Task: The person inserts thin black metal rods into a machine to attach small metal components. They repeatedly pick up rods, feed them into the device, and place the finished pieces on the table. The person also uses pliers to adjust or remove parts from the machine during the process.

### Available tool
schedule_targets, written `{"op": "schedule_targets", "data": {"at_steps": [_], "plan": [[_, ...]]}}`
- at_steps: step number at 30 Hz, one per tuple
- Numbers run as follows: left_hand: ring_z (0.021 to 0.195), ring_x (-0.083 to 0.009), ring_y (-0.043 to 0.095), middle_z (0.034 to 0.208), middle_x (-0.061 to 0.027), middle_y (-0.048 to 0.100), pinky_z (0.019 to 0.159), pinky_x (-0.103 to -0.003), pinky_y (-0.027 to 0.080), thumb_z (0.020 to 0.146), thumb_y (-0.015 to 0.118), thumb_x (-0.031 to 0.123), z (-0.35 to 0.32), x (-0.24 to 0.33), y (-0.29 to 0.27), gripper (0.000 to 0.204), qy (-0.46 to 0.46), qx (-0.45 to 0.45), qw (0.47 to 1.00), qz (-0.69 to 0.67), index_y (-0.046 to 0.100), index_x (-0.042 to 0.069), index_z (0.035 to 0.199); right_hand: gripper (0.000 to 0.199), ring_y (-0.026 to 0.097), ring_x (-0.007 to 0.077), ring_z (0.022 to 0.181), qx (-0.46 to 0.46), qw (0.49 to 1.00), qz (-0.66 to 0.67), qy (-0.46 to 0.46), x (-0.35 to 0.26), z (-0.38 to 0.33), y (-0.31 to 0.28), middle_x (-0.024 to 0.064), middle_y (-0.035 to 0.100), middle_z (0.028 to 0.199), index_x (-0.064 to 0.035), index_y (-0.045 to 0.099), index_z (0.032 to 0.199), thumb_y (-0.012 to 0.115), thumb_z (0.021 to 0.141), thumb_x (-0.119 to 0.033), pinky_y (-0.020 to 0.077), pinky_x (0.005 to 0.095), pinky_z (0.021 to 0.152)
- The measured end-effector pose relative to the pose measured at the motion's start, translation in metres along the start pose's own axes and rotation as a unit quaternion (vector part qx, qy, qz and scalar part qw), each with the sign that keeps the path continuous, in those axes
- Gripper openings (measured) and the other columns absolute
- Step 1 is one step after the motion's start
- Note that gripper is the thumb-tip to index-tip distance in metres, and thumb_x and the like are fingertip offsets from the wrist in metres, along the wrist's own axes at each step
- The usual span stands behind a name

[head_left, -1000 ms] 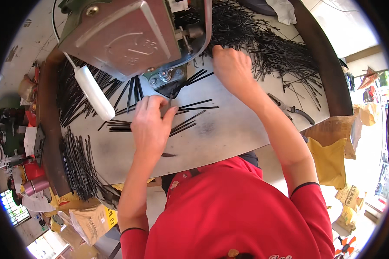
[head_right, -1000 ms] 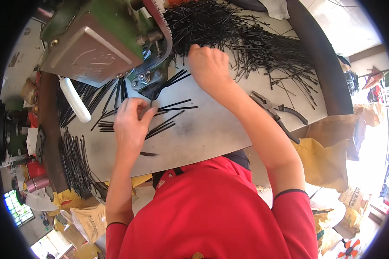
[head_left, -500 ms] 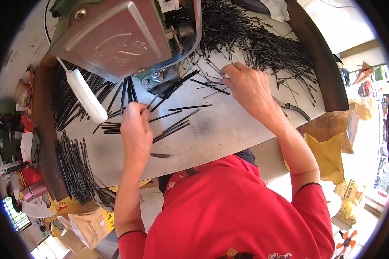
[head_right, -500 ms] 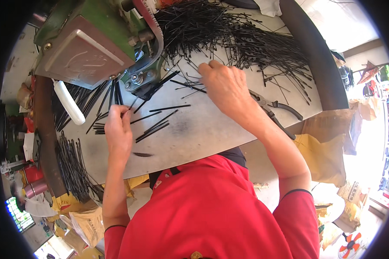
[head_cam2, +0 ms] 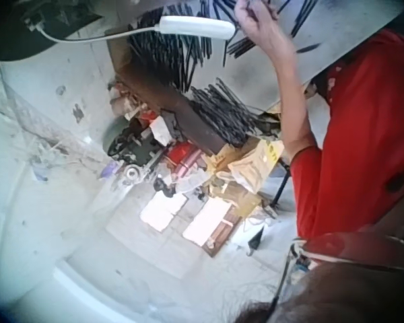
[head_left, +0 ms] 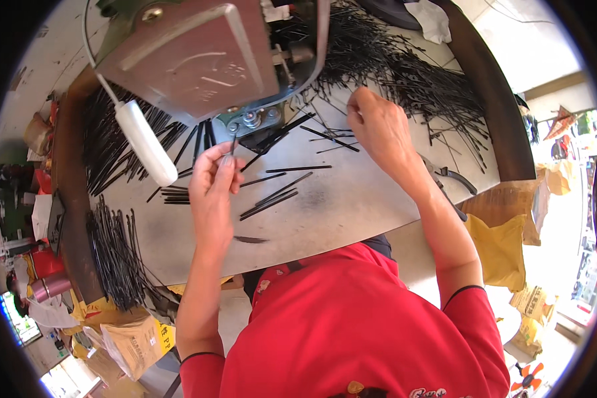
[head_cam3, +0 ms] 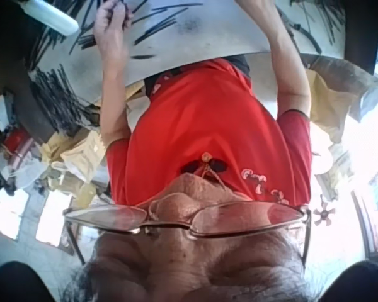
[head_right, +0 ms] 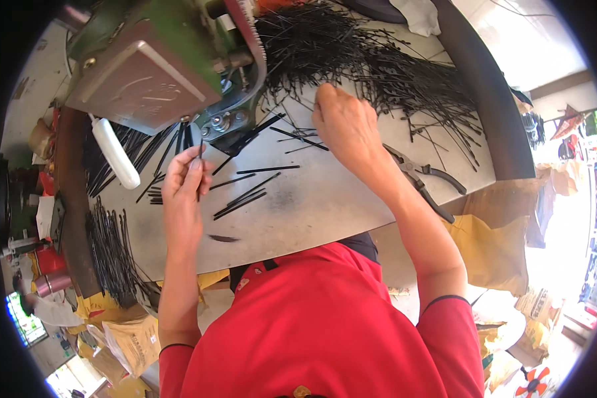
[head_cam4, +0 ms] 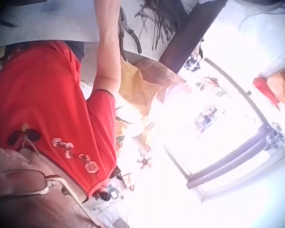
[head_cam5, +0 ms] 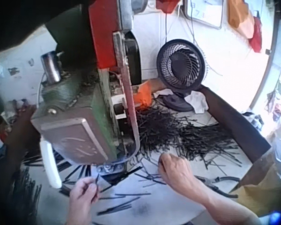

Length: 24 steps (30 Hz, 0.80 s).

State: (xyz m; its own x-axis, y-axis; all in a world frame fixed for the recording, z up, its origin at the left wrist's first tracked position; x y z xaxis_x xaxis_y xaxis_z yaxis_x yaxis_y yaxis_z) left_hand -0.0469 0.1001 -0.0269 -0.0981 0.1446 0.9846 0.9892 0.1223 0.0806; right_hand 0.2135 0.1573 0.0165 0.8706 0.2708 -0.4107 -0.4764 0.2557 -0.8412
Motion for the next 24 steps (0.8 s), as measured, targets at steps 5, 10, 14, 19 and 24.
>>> {"op": "schedule_targets", "data": {"at_steps": [5, 10, 14, 19, 24], "plan": [[0.074, -0.0065, 0.051, 0.092, -0.004, 0.06, 0.064, -0.019, 0.04, 0.093, 0.055, 0.009, 0.019, -0.008, 0.013, 0.026, -0.054, -0.003, 0.992, -0.112, 0.057, -0.001, 0.117, 0.011, 0.061, 0.0327, 0.057, -0.085, 0.953, 0.271, 0.104, -0.024, -0.015, 0.011, 0.0182, 0.063, 0.074, -0.0015, 0.058, 0.095, 0.057, 0.086, -0.008, 0.049, 0.04, 0.054], [0.071, -0.0055, 0.052, 0.091, -0.0036, 0.063, 0.059, -0.016, 0.04, 0.091, 0.057, 0.005, 0.032, -0.006, 0.023, 0.024, -0.029, -0.016, 0.987, -0.156, 0.057, 0.0, 0.114, 0.013, 0.061, 0.0325, 0.056, -0.055, 0.987, 0.147, -0.029, -0.082, -0.019, 0.034, 0.0148, 0.064, 0.072, -0.0073, 0.059, 0.098, 0.06, 0.087, -0.016, 0.0478, 0.0413, 0.05], [0.07, -0.0053, 0.053, 0.09, -0.004, 0.064, 0.059, -0.016, 0.04, 0.09, 0.058, 0.004, 0.032, -0.007, 0.025, 0.023, -0.037, -0.006, 0.985, -0.166, 0.057, 0.0, 0.113, 0.014, 0.061, 0.0326, 0.056, 0.002, 0.985, 0.167, -0.044, -0.095, -0.01, 0.031, 0.0116, 0.063, 0.065, -0.0102, 0.059, 0.098, 0.06, 0.087, -0.019, 0.0472, 0.0416, 0.048], [0.069, -0.0061, 0.053, 0.089, -0.0054, 0.063, 0.058, -0.015, 0.04, 0.09, 0.057, 0.002, 0.033, -0.011, 0.022, 0.024, -0.062, -0.013, 0.978, -0.198, 0.056, -0.002, 0.114, 0.011, 0.061, 0.0311, 0.051, -0.024, 0.995, 0.082, -0.054, -0.106, -0.009, 0.032, 0.0095, 0.062, 0.061, -0.01, 0.059, 0.096, 0.059, 0.087, -0.017, 0.0463, 0.041, 0.046], [0.069, -0.006, 0.052, 0.089, -0.0063, 0.063, 0.058, -0.016, 0.041, 0.09, 0.058, 0.003, 0.036, -0.011, 0.024, 0.027, -0.058, -0.038, 0.973, -0.22, 0.055, -0.004, 0.116, 0.012, 0.061, 0.0298, 0.05, -0.023, 0.996, 0.064, -0.061, -0.108, -0.011, 0.03, 0.0093, 0.063, 0.062, -0.0088, 0.058, 0.097, 0.059, 0.087, -0.015, 0.0458, 0.0401, 0.044]]}}
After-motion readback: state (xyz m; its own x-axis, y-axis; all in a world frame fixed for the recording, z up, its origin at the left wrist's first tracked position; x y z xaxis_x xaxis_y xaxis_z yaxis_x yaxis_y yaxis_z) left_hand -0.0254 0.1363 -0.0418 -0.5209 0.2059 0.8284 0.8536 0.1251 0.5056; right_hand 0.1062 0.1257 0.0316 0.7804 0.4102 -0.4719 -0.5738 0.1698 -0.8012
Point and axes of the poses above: each hand's wrist, its own z-axis towards the middle knuckle, its own y-axis out of the palm, x = y × z, the point moved 10 cm from there along z, towards the middle knuckle
